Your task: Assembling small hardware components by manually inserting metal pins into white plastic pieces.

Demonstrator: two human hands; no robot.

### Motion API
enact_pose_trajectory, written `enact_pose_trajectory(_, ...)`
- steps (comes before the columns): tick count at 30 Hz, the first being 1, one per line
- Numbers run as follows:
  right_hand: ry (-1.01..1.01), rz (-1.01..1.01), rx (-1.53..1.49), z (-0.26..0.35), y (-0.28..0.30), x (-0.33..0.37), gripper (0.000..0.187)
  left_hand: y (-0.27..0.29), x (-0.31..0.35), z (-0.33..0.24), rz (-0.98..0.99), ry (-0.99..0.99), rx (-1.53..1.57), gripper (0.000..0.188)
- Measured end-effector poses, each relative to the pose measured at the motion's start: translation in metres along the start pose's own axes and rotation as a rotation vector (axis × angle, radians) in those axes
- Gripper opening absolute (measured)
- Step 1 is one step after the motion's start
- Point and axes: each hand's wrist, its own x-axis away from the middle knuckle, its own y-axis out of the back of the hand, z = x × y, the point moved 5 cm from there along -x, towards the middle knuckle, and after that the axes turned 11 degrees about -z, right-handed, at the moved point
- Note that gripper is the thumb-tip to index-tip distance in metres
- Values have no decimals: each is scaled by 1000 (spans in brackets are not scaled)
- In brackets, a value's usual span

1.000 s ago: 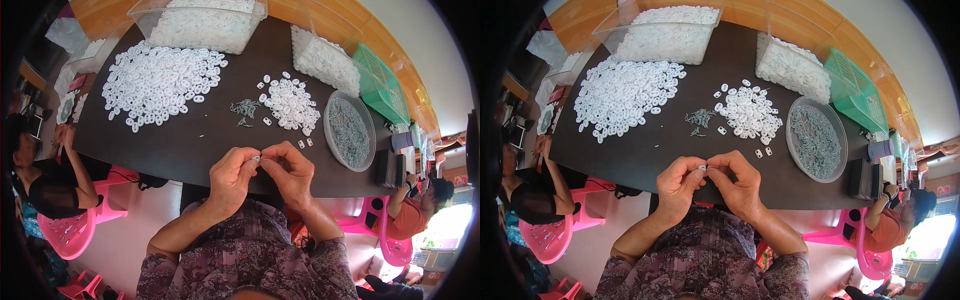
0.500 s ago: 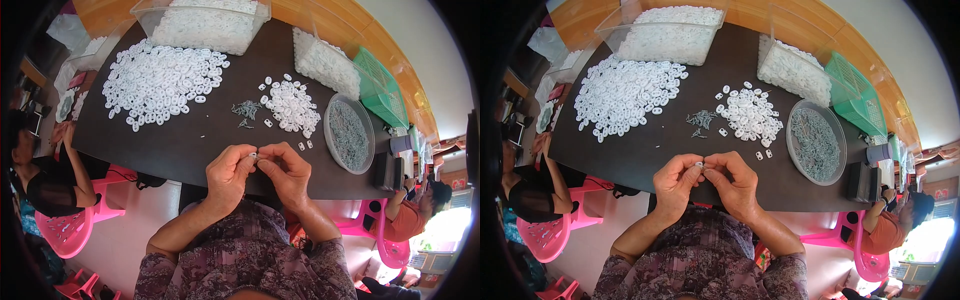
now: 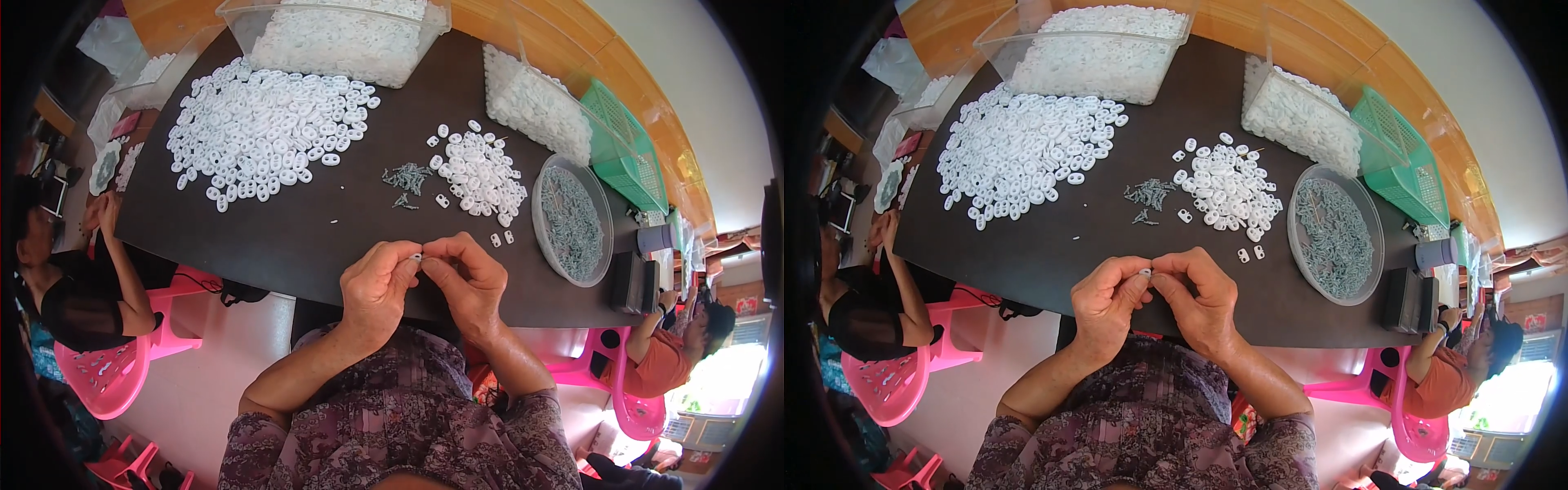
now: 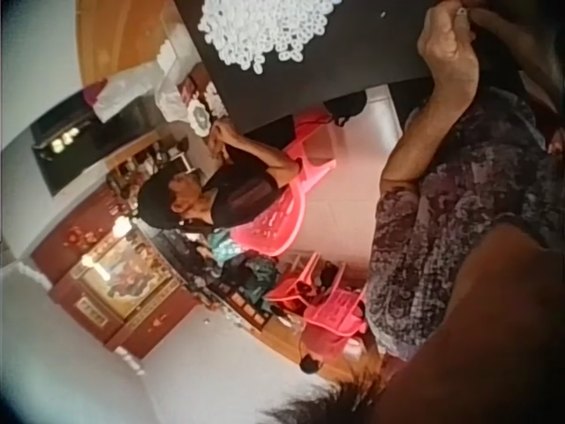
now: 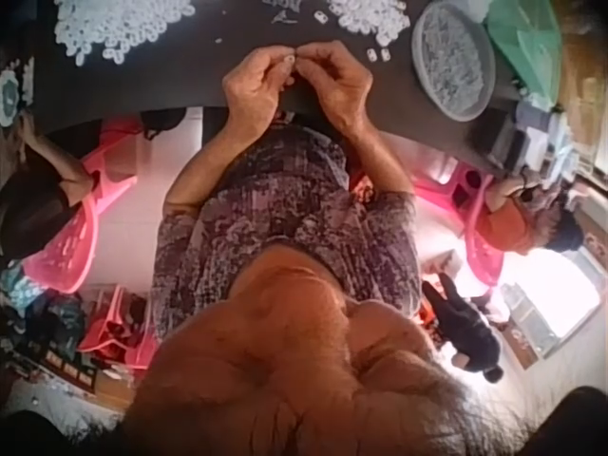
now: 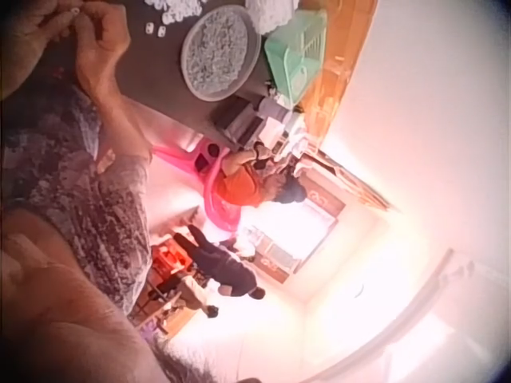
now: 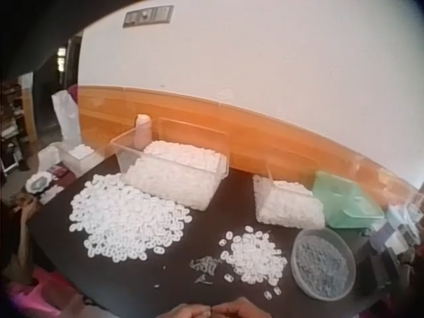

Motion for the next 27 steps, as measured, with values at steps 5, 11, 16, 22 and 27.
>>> enact_pose_trajectory(5,27,5,-3,6,-3,0,18,6,0,10,-23,233,142,15)
enact_pose_trajectory(11,2,24,-2,3,-2,-1,18,4,1,11,-32,236,156,15)
enact_pose_trajectory(16,86,24,33,6,-3,-2,14,4,1,9,-32,175,127,16)
enact_pose_trajectory(22,247,-23,117,13,-9,-1,13,3,2,4,-41,84,81,14)
enact_pose_trajectory(27,405,-44,202,15,-15,-2,13,3,5,7,-74,-6,33,12)
